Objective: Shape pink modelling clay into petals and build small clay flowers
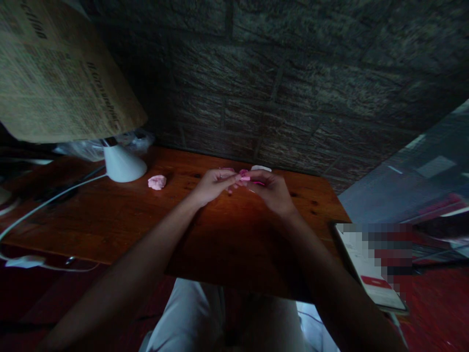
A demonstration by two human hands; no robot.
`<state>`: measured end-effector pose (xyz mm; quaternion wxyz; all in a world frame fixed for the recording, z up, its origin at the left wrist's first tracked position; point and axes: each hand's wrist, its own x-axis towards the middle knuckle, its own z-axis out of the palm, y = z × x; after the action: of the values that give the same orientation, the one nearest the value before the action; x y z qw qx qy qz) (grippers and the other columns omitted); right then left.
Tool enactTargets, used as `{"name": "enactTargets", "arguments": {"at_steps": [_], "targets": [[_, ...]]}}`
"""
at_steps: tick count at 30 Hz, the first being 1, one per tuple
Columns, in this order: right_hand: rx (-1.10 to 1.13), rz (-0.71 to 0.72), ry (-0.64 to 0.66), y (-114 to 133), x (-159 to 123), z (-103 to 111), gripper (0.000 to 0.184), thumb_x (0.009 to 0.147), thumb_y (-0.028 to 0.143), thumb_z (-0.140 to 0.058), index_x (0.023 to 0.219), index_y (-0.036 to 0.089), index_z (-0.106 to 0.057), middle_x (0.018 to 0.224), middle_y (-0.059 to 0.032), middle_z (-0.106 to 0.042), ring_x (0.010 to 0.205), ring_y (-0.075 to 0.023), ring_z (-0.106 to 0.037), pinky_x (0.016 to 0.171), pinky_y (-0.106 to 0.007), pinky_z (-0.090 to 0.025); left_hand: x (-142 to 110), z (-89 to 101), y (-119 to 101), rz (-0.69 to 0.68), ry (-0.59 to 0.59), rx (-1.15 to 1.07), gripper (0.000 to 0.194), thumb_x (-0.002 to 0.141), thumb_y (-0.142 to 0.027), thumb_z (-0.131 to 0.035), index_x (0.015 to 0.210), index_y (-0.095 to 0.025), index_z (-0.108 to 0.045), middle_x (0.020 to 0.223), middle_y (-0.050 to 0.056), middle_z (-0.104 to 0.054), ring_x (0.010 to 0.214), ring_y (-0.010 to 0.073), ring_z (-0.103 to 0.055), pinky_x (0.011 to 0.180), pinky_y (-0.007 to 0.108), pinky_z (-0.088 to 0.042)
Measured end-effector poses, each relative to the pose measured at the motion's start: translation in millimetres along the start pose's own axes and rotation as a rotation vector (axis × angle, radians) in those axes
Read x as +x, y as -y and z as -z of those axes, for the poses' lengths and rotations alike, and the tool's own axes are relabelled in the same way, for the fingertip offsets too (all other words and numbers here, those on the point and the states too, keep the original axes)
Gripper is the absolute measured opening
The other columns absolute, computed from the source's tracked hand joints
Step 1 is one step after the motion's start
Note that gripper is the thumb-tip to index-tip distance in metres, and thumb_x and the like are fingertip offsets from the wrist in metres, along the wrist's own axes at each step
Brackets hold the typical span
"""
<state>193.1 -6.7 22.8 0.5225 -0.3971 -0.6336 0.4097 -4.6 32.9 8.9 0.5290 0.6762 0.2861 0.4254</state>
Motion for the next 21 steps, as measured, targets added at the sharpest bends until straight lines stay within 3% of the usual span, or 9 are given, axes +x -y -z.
{"name": "enactTargets", "arguments": {"at_steps": [12, 21], "targets": [[0.036, -0.007, -0.045, -5.2, -0.9, -2.9, 0.023, 0.071, 0.04, -0.09, 0.089, 0.028, -0.081, 0.105, -0.0033, -0.081, 0.102, -0.0228, -0.075, 0.102, -0.045, -0.055, 0.7, -4.3, 1.4, -0.03, -0.01, -0.031, 0.026, 0.086, -0.039, -0.075, 0.095, -0.016, -0.08, 0.091, 0.008, -0.077, 0.076, 0.0135, -0.068, 0.06, 0.022, -0.053], [0.032, -0.02, -0.061, -5.1, -1.0, -4.5, 0.022, 0.07, 0.039, -0.09, 0.088, 0.028, -0.081, 0.106, -0.004, -0.08, 0.101, -0.0231, -0.075, 0.101, -0.045, -0.055, 1.8, -3.9, 3.3, -0.056, -0.02, 0.038, 0.032, 0.088, -0.046, -0.072, 0.093, -0.015, -0.079, 0.093, 0.008, -0.078, 0.073, 0.0133, -0.068, 0.058, 0.022, -0.054]]}}
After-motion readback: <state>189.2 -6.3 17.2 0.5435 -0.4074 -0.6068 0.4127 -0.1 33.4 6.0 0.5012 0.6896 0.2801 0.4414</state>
